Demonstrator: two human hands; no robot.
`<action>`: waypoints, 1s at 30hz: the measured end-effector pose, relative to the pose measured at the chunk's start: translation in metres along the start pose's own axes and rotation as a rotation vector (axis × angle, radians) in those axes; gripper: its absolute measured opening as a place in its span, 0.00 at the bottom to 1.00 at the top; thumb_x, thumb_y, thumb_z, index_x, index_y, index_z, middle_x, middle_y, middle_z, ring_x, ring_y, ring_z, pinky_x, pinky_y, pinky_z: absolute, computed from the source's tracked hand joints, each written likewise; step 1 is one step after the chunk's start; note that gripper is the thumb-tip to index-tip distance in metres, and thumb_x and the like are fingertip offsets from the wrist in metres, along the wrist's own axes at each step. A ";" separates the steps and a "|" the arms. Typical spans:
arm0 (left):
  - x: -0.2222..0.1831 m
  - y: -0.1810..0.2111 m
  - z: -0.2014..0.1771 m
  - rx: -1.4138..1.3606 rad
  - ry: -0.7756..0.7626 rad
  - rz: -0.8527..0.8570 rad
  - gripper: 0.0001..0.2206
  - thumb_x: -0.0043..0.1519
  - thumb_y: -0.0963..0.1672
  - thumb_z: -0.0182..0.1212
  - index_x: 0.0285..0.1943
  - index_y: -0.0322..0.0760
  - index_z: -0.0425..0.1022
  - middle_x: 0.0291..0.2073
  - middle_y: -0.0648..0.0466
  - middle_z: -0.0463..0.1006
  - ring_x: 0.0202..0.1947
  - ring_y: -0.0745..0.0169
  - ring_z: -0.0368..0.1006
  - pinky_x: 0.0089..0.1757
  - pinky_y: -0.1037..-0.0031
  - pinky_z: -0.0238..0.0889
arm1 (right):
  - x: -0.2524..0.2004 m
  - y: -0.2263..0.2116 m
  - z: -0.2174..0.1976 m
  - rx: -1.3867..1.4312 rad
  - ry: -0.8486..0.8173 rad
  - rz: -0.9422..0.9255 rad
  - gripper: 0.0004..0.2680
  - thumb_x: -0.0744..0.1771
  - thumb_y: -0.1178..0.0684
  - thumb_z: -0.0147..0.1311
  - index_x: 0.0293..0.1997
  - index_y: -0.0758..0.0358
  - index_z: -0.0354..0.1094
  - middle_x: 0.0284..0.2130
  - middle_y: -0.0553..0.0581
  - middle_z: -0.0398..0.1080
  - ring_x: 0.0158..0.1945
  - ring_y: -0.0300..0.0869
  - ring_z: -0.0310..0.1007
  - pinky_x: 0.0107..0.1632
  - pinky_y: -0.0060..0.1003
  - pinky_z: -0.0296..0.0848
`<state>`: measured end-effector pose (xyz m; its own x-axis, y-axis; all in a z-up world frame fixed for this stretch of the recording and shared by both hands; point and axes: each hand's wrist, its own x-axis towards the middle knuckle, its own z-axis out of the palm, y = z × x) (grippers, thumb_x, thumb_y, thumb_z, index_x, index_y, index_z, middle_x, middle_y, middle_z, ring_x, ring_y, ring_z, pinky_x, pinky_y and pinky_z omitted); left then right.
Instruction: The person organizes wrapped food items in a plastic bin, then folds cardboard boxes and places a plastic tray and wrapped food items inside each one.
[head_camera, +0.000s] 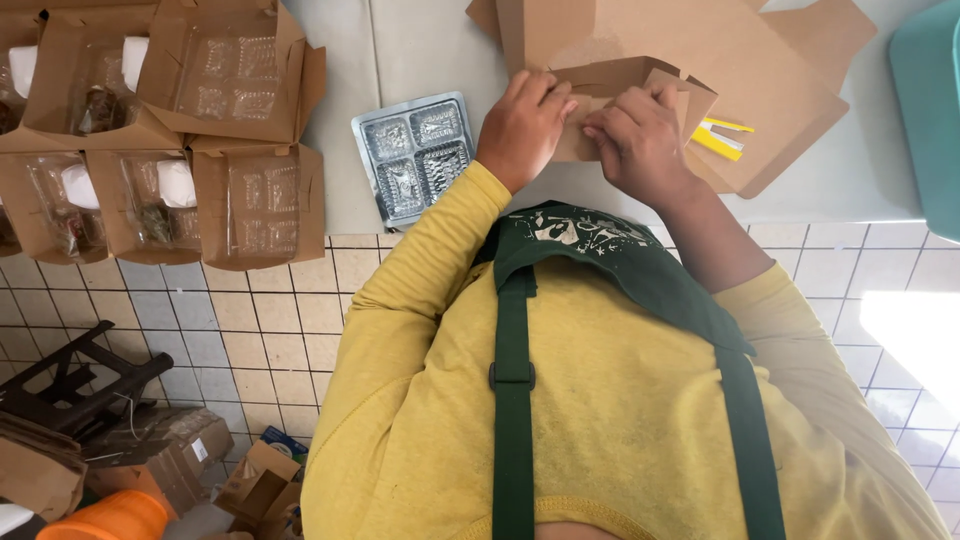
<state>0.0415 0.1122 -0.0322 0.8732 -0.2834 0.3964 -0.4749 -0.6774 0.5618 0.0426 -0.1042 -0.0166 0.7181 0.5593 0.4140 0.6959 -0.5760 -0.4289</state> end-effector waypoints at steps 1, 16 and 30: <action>0.000 0.006 -0.003 -0.004 -0.003 0.003 0.09 0.64 0.43 0.67 0.50 0.35 0.78 0.43 0.51 0.76 0.46 0.52 0.72 0.46 0.65 0.69 | 0.009 -0.006 -0.011 -0.003 0.001 0.005 0.04 0.66 0.61 0.64 0.40 0.59 0.73 0.35 0.53 0.70 0.40 0.47 0.69 0.53 0.45 0.60; 0.006 0.029 -0.012 0.023 -0.186 -0.129 0.08 0.57 0.49 0.69 0.43 0.52 0.84 0.43 0.56 0.75 0.48 0.60 0.70 0.44 0.57 0.48 | -0.046 0.065 -0.033 0.594 0.058 0.940 0.06 0.70 0.54 0.63 0.44 0.64 0.70 0.35 0.48 0.72 0.39 0.33 0.70 0.42 0.30 0.71; 0.014 0.028 -0.001 -0.149 -0.261 -0.260 0.03 0.54 0.50 0.74 0.33 0.56 0.87 0.40 0.63 0.72 0.49 0.64 0.68 0.43 0.59 0.45 | -0.033 0.039 -0.028 0.444 0.029 0.531 0.05 0.70 0.59 0.66 0.45 0.62 0.72 0.58 0.56 0.67 0.66 0.49 0.59 0.63 0.43 0.65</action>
<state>0.0400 0.0898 -0.0101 0.9559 -0.2910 0.0400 -0.2279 -0.6486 0.7262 0.0457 -0.1619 -0.0244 0.9655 0.2493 0.0756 0.1880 -0.4655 -0.8649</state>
